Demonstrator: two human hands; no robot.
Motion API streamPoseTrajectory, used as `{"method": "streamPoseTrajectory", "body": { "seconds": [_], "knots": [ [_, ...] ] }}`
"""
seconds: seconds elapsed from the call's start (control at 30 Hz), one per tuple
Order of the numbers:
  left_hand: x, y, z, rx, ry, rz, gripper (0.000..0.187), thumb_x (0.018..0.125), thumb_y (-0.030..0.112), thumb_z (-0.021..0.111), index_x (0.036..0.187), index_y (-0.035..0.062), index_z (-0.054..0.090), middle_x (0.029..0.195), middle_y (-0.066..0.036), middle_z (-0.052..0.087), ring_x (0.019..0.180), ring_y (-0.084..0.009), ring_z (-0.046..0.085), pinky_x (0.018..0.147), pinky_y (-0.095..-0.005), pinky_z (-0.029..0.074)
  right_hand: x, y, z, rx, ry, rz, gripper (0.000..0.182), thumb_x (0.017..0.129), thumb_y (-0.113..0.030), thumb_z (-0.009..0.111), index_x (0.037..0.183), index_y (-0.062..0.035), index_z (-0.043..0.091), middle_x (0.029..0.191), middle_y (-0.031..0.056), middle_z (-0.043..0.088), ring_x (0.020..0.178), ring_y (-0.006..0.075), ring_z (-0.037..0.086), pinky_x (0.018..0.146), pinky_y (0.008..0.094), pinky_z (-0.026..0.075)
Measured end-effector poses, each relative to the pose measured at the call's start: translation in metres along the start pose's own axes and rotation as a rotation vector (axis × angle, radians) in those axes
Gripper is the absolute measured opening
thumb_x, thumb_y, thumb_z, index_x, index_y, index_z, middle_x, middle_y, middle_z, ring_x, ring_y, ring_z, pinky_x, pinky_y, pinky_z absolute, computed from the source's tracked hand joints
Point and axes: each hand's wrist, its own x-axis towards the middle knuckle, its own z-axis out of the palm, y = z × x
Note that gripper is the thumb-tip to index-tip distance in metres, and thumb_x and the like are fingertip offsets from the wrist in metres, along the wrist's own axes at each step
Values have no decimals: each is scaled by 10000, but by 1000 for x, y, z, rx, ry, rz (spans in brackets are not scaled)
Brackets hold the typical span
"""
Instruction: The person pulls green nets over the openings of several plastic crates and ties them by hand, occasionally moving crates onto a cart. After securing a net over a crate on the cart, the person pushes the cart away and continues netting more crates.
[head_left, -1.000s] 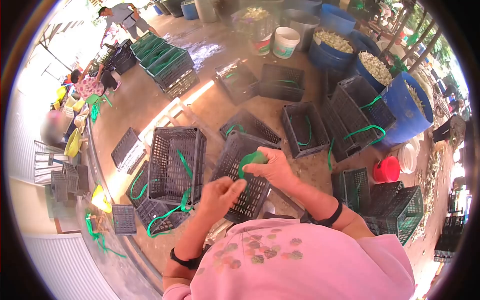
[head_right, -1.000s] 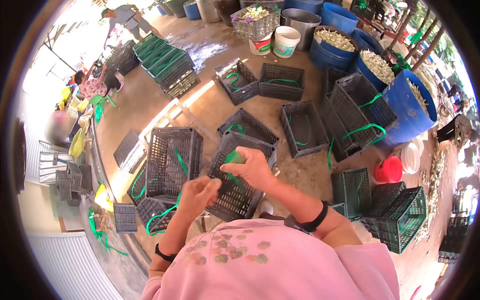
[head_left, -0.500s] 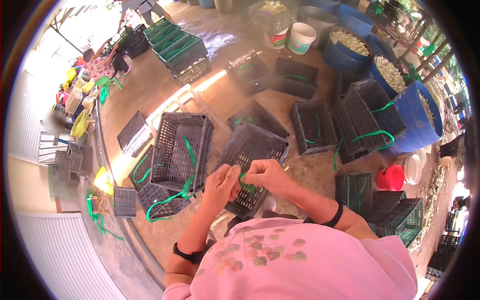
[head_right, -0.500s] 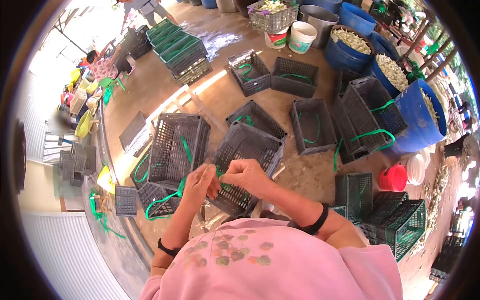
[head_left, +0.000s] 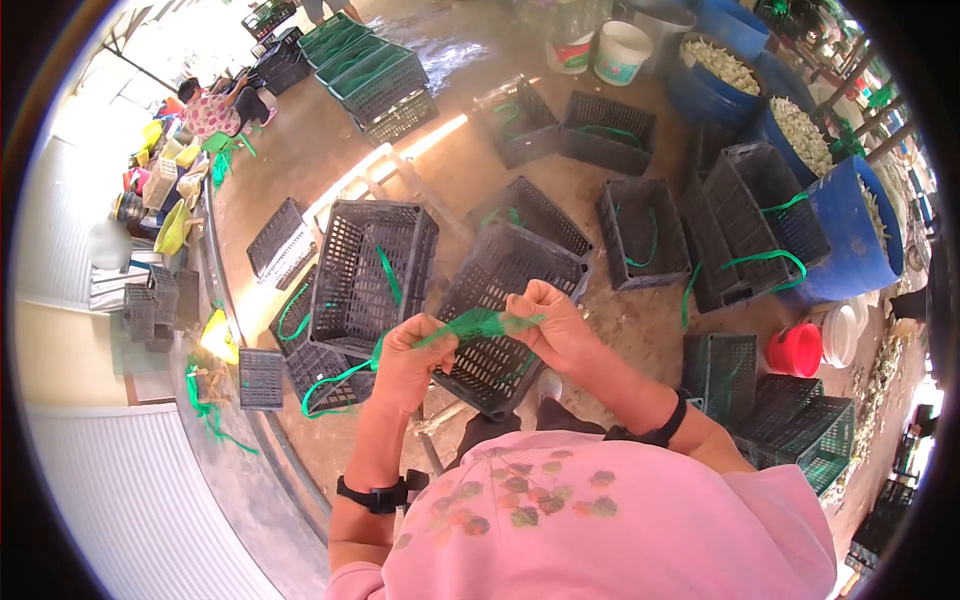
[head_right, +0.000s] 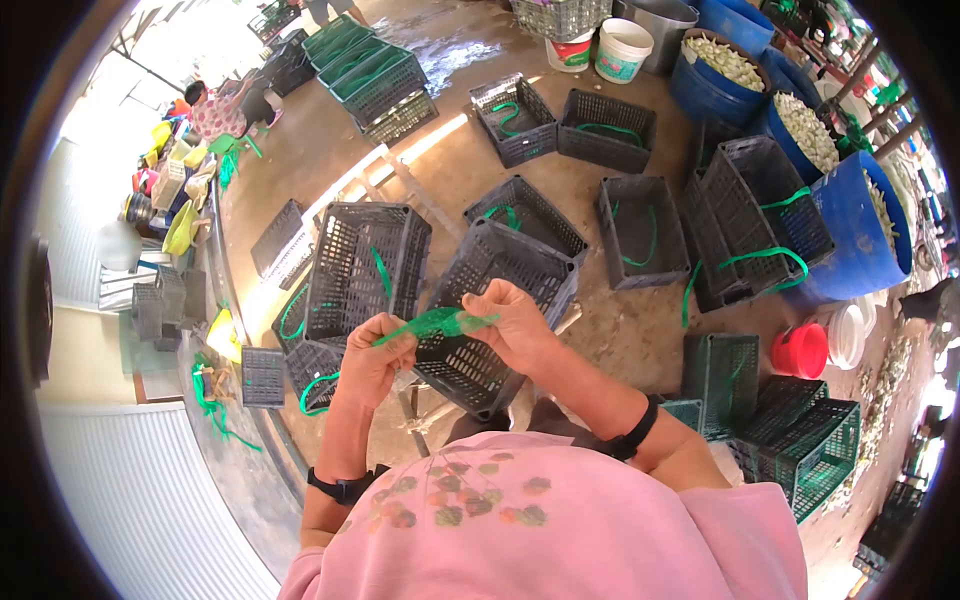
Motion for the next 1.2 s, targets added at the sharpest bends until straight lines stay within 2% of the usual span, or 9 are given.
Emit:
{"method": "streamPoseTrajectory", "body": {
  "seconds": [0.2,0.3,0.43,0.63,0.83,0.93,1.0,1.07,1.2],
  "knots": [
    [11,0,-1,-36,238,52,164,812,27,623,714,79,502,612,-3,513,464,-82,438,425,-209,326,-32,-5,0,-1049,-186,-59,218,766,-97,691,936,-49,563,686,13,564,579,110,537,522,232,417],
    [20,0,6,-243,241,-28,135,822,26,608,817,104,498,598,32,460,436,-57,364,390,-207,276,-23,16,-19,-1093,-96,-410,271,778,-170,702,995,-50,593,634,-14,508,542,36,459,486,201,373],
    [16,11,17,-310,11,-221,176,810,-6,607,888,101,491,599,42,424,416,-42,315,358,-196,246,-16,-1,-22,-153,30,-38,133,798,-169,678,768,-98,569,595,-37,477,489,71,432,449,237,319],
    [5,33,13,521,-174,-173,168,816,-19,572,947,77,531,716,-25,571,488,-101,470,441,-244,365,-26,-15,-11,76,-95,-155,226,839,-200,634,698,-129,473,689,-39,467,587,85,442,512,222,343],
    [32,-1,-95,1005,447,277,103,886,98,511,977,73,552,735,-48,572,622,-163,529,620,-329,456,-30,-34,-22,125,117,-320,199,854,-165,612,701,-111,497,718,-28,490,664,120,565,669,259,514],
    [24,25,-80,-384,774,-120,94,855,7,491,939,37,520,688,-37,500,550,-160,501,526,-248,424,-17,-52,-64,399,326,-294,245,861,-195,608,685,-111,460,643,-34,435,578,107,502,552,234,468],
    [38,4,-136,-483,587,-124,89,852,-17,475,918,33,508,700,-37,475,521,-136,456,484,-211,385,-5,-58,-129,673,190,-238,282,860,-235,613,677,-117,433,605,-40,394,515,93,436,463,220,409],
    [38,7,-170,-695,393,-239,29,859,33,467,875,32,492,654,-9,428,467,-80,347,394,-173,279,-16,-59,-133,353,375,-245,311,854,-258,623,671,-131,407,601,-43,377,484,81,361,418,214,332],
    [18,47,-115,86,493,-64,78,774,86,448,815,52,505,513,43,318,392,-58,231,347,-229,186,-57,-49,-108,-505,438,-130,192,808,-234,644,843,-94,517,641,-44,397,547,58,367,462,207,322]
  ]
}}
